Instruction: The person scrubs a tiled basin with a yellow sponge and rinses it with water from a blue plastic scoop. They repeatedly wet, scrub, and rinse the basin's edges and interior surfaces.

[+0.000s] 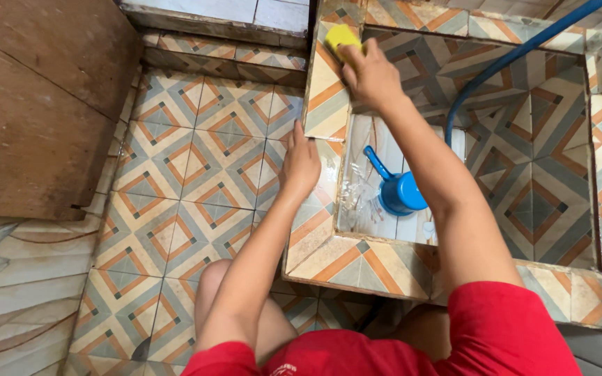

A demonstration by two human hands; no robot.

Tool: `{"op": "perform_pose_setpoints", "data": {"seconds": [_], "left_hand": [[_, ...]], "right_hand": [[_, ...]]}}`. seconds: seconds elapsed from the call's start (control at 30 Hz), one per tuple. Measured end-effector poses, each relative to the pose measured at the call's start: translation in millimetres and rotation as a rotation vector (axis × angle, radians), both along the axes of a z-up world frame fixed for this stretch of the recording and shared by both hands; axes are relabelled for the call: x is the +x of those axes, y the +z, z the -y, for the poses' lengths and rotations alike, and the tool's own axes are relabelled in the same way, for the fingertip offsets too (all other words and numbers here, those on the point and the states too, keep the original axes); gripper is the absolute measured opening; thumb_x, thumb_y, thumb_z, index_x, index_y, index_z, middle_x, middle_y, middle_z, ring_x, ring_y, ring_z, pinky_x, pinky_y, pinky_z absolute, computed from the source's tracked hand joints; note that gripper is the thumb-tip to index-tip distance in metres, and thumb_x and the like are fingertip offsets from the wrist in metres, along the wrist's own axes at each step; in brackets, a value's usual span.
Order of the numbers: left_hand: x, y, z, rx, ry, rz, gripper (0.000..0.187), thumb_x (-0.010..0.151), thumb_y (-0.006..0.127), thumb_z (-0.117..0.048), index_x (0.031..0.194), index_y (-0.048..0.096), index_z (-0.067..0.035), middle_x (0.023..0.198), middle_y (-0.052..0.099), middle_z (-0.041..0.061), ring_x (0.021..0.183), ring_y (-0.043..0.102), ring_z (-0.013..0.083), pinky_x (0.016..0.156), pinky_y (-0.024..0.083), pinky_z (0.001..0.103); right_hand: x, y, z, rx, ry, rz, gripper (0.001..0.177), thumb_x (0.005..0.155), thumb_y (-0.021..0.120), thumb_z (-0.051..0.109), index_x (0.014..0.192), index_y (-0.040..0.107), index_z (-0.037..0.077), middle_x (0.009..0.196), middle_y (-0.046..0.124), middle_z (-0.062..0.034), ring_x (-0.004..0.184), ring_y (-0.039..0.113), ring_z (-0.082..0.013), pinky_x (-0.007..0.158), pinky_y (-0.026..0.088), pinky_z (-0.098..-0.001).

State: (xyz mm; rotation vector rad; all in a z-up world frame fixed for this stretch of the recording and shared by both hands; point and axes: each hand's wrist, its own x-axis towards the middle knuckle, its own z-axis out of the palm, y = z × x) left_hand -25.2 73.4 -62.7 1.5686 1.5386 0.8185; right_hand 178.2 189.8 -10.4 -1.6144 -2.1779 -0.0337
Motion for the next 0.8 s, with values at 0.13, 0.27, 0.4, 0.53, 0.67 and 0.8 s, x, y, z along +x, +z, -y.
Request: {"op": "perform_pose_setpoints", "data": {"seconds": [0.13, 0.27, 0.4, 0.53, 0.67, 0.8], "left_hand": [[25.0, 30.7, -53.6, -0.355, 0.101, -0.157, 0.051, 0.103, 0.037, -0.033, 0.15, 0.042, -0.015, 0.152, 0.051, 0.014, 0.135, 0.054, 0.0379, 0.109, 0.043, 0.055], [48.6, 39.1, -69.7, -0.275, 0.26, -0.096, 0.054, 0.1, 0.041, -0.029, 0.151, 0.037, -0.012, 0.151, 0.048, 0.013, 0.129, 0.055, 0.037, 0.102, 0.047, 0.052], [57.1, 27.8, -64.6, -0.129, 0.282, -0.273, 0.053, 0.101, 0.042, -0.026, 0.15, 0.038, -0.006, 0.147, 0.053, 0.014, 0.127, 0.058, 0.0353, 0.096, 0.052, 0.051], [57.5, 20.1, -68.6, -0.087, 0.233, -0.303, 0.056, 0.099, 0.044, -0.022, 0.15, 0.037, -0.001, 0.146, 0.052, 0.018, 0.127, 0.058, 0.0374, 0.095, 0.053, 0.05], [60.4, 18.2, -77.4, -0.033, 0.214, -0.312, 0.056, 0.1, 0.044, -0.023, 0.149, 0.036, 0.002, 0.147, 0.05, 0.02, 0.123, 0.059, 0.0384, 0.092, 0.054, 0.051], [62.4, 17.7, -83.1, 0.003, 0.213, -0.317, 0.055, 0.101, 0.045, -0.024, 0.148, 0.036, 0.003, 0.146, 0.051, 0.02, 0.121, 0.06, 0.0398, 0.092, 0.054, 0.051]], "right_hand": [[-9.1, 1.0, 48.7, -0.14, 0.162, -0.016, 0.04, 0.099, 0.062, 0.029, 0.139, 0.06, 0.026, 0.117, 0.055, -0.0158, 0.105, 0.063, -0.0364, 0.08, 0.055, -0.0503], [-1.0, 7.2, 47.2, -0.09, 0.25, 0.002, 0.038, 0.098, 0.062, 0.029, 0.136, 0.062, 0.027, 0.114, 0.057, -0.0135, 0.108, 0.064, -0.0356, 0.077, 0.056, -0.0487], [10.8, 4.1, -7.8, -0.048, 0.091, 0.056, 0.037, 0.098, 0.062, 0.032, 0.135, 0.063, 0.031, 0.114, 0.056, -0.0159, 0.101, 0.065, -0.0362, 0.073, 0.056, -0.0493], [-0.5, -7.8, -47.6, 0.084, -0.116, -0.002, 0.032, 0.102, 0.062, 0.032, 0.134, 0.061, 0.027, 0.121, 0.057, -0.0168, 0.106, 0.065, -0.0384, 0.074, 0.055, -0.052], [-22.6, -18.5, -51.0, 0.088, 0.009, 0.02, 0.034, 0.099, 0.063, 0.034, 0.133, 0.061, 0.029, 0.121, 0.056, -0.0205, 0.107, 0.064, -0.0404, 0.074, 0.056, -0.0515], [-22.8, -15.4, -67.9, -0.044, 0.027, 0.025, 0.037, 0.098, 0.062, 0.035, 0.134, 0.062, 0.029, 0.119, 0.057, -0.0209, 0.105, 0.064, -0.0404, 0.076, 0.055, -0.054]]}}
